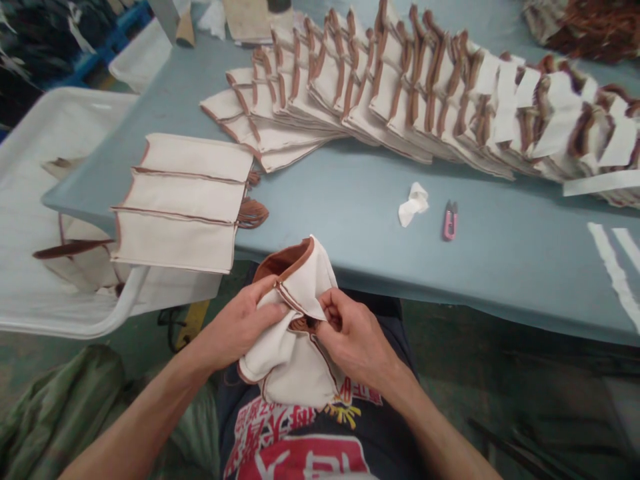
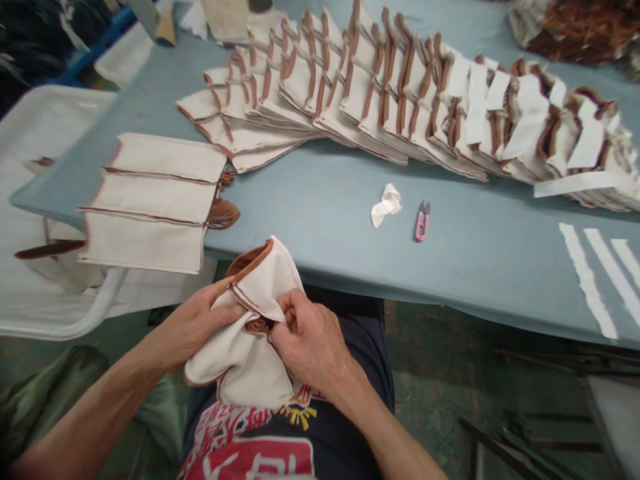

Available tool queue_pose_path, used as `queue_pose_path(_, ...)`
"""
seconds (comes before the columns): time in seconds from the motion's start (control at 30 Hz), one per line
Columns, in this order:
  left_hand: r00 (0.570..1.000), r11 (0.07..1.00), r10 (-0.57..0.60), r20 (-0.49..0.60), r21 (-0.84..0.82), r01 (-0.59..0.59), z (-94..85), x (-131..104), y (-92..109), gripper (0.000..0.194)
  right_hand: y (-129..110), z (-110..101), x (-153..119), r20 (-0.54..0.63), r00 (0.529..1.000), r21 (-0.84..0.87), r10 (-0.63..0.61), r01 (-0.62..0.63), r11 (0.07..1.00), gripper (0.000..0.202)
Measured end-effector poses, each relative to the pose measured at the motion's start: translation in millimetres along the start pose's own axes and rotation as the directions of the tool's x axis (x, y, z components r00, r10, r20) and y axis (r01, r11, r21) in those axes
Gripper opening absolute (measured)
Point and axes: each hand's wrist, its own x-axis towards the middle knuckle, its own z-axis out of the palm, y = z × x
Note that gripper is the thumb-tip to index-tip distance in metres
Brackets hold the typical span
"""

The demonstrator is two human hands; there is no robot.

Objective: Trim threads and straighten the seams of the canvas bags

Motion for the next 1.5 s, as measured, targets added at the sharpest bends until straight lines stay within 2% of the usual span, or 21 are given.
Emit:
queue_pose_path(0.13, 0.999, 0.999, 0.023, -0.033, 0.031, -0.022, 0.5, -3.4, 0.3, 0.044, -1.4, 3.6, -2.3, -0.064, 0.995, -0.076, -0.076, 0.071, 0.995, 0.009)
queue_pose_path(0.23, 0.999, 1.000, -0.016, -0.034, -0.017, 0.015, -2.0, -4.7, -2.8, 0.045, -1.3, 6.7, -3.9, -0.135, 0.971, -0.136, -0.199, 0.181, 0.974, 0.007)
queue_pose_path(0.3, 0.997, 0.995, -0.070, -0.016, -0.077, 0.069, -3.9, -6.4, -5.9, 0.046, -0.7, 8.1, -4.0, -0.196, 0.933, -0.204, -0.303, 0.264, 0.943, 0.006)
queue_pose_path(0.4, 0.992, 0.981, -0.113, 0.064, -0.151, 0.121, -5.6, -10.4, -8.6, 0.051, -1.3, 9.4, -3.5, -0.290, 0.848, -0.307, -0.444, 0.357, 0.882, 0.007)
queue_pose_path(0.47, 0.987, 0.980, -0.095, 0.126, -0.164, 0.115, -6.0, -13.4, -8.2, 0.052, -3.9, 9.9, -3.8, -0.344, 0.798, -0.307, -0.495, 0.402, 0.862, 0.014)
queue_pose_path(0.53, 0.982, 0.978, -0.081, 0.169, -0.178, 0.111, -5.4, -15.6, -6.8, 0.052, -8.1, 10.4, -5.1, -0.371, 0.781, -0.238, -0.502, 0.443, 0.864, 0.020)
queue_pose_path(0.57, 0.980, 0.972, -0.081, 0.181, -0.201, 0.118, -4.5, -16.3, -6.4, 0.052, -10.6, 10.5, -6.0, -0.370, 0.794, -0.183, -0.482, 0.446, 0.876, 0.020)
queue_pose_path(0.63, 0.977, 0.947, -0.099, 0.187, -0.286, 0.150, -1.6, -16.4, -6.5, 0.052, -15.5, 10.6, -7.5, -0.338, 0.856, -0.041, -0.391, 0.402, 0.915, 0.018)
queue_pose_path(0.73, 0.975, 0.864, -0.143, 0.169, -0.460, 0.206, 4.2, -14.2, -8.6, 0.048, -21.0, 9.9, -7.1, -0.222, 0.952, 0.200, -0.212, 0.257, 0.946, 0.017)
queue_pose_path(0.8, 0.973, 0.803, -0.172, 0.155, -0.550, 0.230, 7.3, -12.3, -9.6, 0.045, -22.4, 8.9, -4.6, -0.148, 0.979, 0.319, -0.138, 0.180, 0.931, 0.017)
queue_pose_path(0.97, 0.958, 0.738, -0.251, 0.142, -0.612, 0.284, 6.8, -6.9, -9.6, 0.041, -17.3, 6.4, 4.2, -0.050, 0.996, 0.440, -0.069, 0.085, 0.894, 0.017)
queue_pose_path(1.03, 0.956, 0.748, -0.264, 0.129, -0.598, 0.287, 4.2, -4.1, -10.8, 0.040, -13.3, 5.4, 6.5, -0.043, 0.997, 0.441, -0.061, 0.074, 0.895, 0.017)
queue_pose_path(1.23, 0.956, 0.834, -0.286, 0.066, -0.475, 0.282, -2.0, -0.5, -14.0, 0.052, -2.6, 3.0, 6.9, -0.042, 0.999, 0.406, -0.034, 0.048, 0.913, 0.016)
queue_pose_path(1.37, 0.973, 0.913, -0.220, 0.070, -0.336, 0.230, -3.2, -4.5, -9.5, 0.053, -2.1, 1.2, 4.0, -0.072, 0.994, 0.328, -0.079, 0.098, 0.939, 0.018)
queue_pose_path(1.5, 0.992, 0.979, -0.092, 0.086, -0.174, 0.106, -6.4, -8.9, 0.6, 0.054, -6.7, -0.1, -0.4, -0.145, 0.979, 0.193, -0.145, 0.171, 0.966, 0.020)
